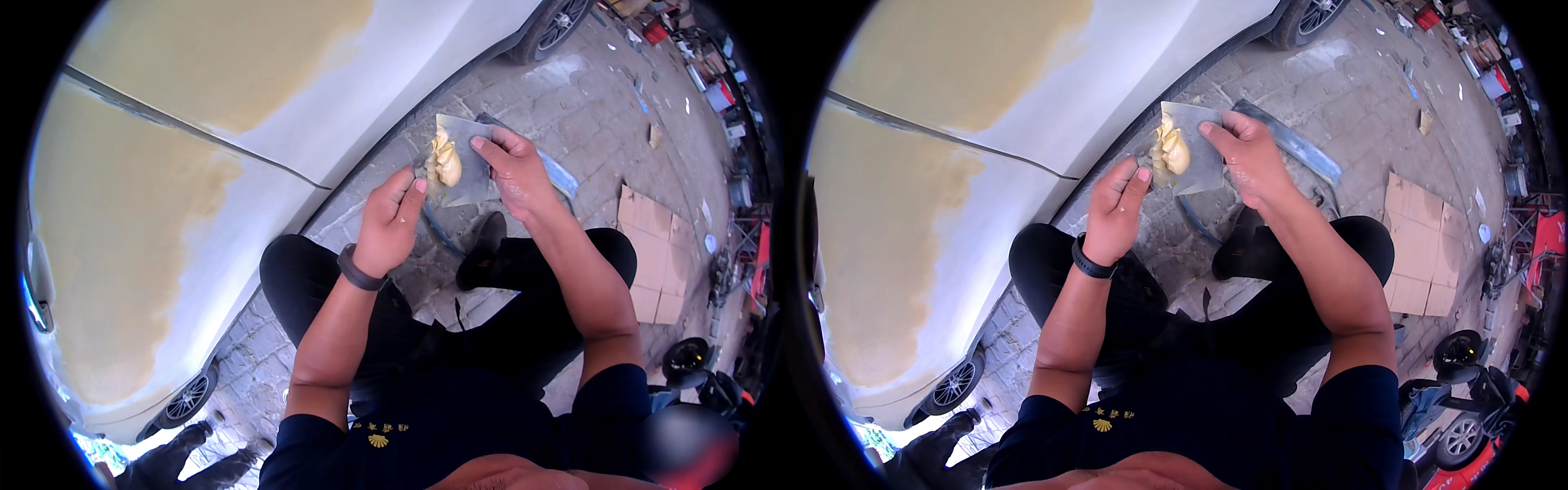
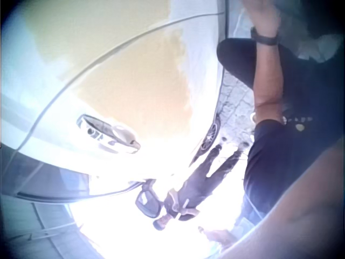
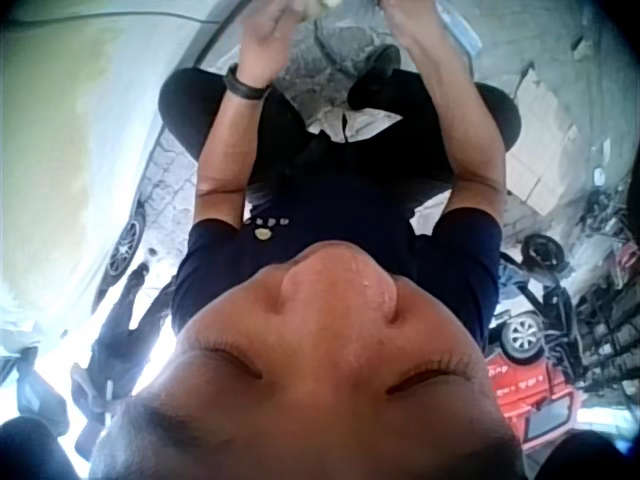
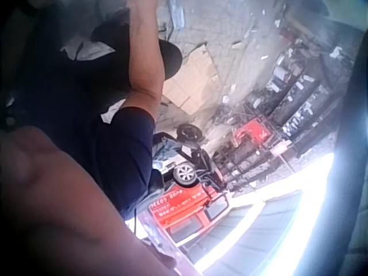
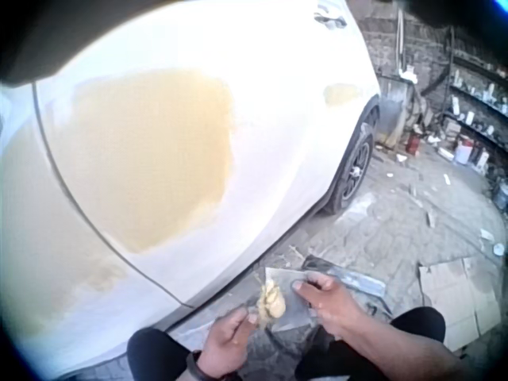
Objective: The person applies a yellow body filler to a white car door using a metal spreader. They repeatedly transfer the filler from a plastic sheet to the spreader and smooth it onto the car's surface, working on a specific area near the door handle.
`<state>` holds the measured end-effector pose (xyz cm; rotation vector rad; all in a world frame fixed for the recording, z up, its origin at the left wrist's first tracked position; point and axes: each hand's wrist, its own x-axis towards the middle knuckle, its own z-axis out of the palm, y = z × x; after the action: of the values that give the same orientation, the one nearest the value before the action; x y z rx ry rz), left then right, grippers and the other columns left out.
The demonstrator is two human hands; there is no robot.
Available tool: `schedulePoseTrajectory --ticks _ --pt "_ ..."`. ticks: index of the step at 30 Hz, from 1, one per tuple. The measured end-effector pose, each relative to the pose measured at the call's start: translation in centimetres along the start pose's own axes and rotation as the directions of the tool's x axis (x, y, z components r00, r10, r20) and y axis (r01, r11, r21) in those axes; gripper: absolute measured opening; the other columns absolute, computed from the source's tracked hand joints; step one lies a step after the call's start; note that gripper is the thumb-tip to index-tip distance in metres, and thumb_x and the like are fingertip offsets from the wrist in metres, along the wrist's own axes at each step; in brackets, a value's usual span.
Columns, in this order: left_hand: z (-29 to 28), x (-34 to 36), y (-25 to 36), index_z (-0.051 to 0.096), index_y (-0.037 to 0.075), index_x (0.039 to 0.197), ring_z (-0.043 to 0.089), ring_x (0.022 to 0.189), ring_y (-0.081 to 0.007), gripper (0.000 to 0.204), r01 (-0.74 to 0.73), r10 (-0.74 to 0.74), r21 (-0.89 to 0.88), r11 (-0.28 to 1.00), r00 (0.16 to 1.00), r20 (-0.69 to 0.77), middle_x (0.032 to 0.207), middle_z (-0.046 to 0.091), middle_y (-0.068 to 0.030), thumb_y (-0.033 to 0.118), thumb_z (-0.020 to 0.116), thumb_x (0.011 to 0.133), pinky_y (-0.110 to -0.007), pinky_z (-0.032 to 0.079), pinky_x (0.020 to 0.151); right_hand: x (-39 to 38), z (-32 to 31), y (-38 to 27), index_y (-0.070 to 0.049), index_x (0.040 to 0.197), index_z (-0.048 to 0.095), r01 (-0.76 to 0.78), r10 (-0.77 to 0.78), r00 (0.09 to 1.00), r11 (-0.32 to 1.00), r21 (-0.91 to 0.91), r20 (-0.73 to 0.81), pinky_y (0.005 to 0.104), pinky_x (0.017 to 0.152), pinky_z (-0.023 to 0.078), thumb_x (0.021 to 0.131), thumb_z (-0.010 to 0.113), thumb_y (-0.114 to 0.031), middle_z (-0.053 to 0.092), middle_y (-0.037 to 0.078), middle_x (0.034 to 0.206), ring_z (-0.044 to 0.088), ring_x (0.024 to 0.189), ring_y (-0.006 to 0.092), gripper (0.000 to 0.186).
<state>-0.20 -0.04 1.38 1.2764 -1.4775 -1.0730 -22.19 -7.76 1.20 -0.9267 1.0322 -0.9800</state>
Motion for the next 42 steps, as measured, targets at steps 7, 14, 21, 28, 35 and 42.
schedulePoseTrajectory --ticks 7,14,21,28,35,42 --pt "0.9 -0.2 0.6 0.057 -0.001 0.097 0.040 0.069 -0.0204 0.018 -0.048 0.046 0.028 0.998 0.995 0.086 0.076 0.048 -0.0138 0.014 0.059 0.107 -0.035 0.042 0.064 -0.5 1.0 -1.6 0.002 0.112 0.070 0.239 -0.241 0.970 0.970 0.046 0.033 0.0236 0.079 0.049 0.103 0.067 -0.009 0.069 0.001 0.098 0.059 0.088 0.0062 0.015" --pt "0.9 0.1 -0.4 0.065 0.001 0.107 0.048 0.078 -0.0088 0.020 0.075 -0.081 -0.209 0.975 0.996 -0.022 0.084 0.057 -0.0008 0.019 0.056 0.111 -0.028 0.044 0.071 -1.8 -2.2 -4.1 0.007 0.118 0.069 0.730 -0.701 0.682 0.670 -0.135 0.209 0.0271 0.086 0.048 0.102 0.066 -0.005 0.068 0.010 0.116 0.060 0.100 0.0123 0.020" --pt "0.5 0.0 -0.6 0.065 -0.001 0.106 0.047 0.083 -0.0062 0.022 0.078 -0.155 -0.395 0.915 0.974 -0.166 0.089 0.059 0.0024 0.017 0.053 0.112 -0.026 0.042 0.073 -2.9 -0.6 -4.3 0.005 0.116 0.072 0.654 -0.570 0.748 0.718 -0.236 0.339 0.0275 0.080 0.049 0.100 0.068 -0.006 0.070 0.010 0.107 0.062 0.092 0.0137 0.019" --pt "-0.4 0.0 0.0 0.064 -0.001 0.130 0.063 0.103 -0.0117 0.030 -0.002 -0.109 -0.470 0.883 0.972 -0.210 0.116 0.071 -0.0046 0.021 0.052 0.113 -0.031 0.051 0.091 -1.8 -3.6 -7.4 0.004 0.110 0.073 0.528 -0.266 0.843 0.579 -0.622 0.468 0.0304 0.081 0.049 0.101 0.068 -0.010 0.071 0.008 0.103 0.063 0.092 0.0162 0.018" --pt "0.5 -0.2 -0.9 0.064 0.000 0.129 0.064 0.104 -0.0114 0.029 0.060 -0.150 -0.437 0.898 0.973 -0.175 0.115 0.071 -0.0041 0.020 0.051 0.113 -0.032 0.051 0.090 -0.8 -2.1 -4.1 0.002 0.123 0.071 0.420 -0.426 0.904 0.862 0.284 -0.043 0.0272 0.079 0.050 0.104 0.067 -0.011 0.073 0.002 0.108 0.064 0.092 0.0084 0.023" --pt "0.4 -0.1 -1.0 0.065 0.000 0.126 0.064 0.101 -0.0101 0.027 0.036 -0.147 -0.429 0.903 0.963 -0.228 0.113 0.071 -0.0035 0.020 0.051 0.114 -0.030 0.051 0.090 -1.6 -2.1 -3.8 0.005 0.121 0.071 0.454 -0.464 0.871 0.886 0.099 0.161 0.0267 0.081 0.049 0.103 0.067 -0.009 0.071 0.005 0.109 0.062 0.094 0.0120 0.024"
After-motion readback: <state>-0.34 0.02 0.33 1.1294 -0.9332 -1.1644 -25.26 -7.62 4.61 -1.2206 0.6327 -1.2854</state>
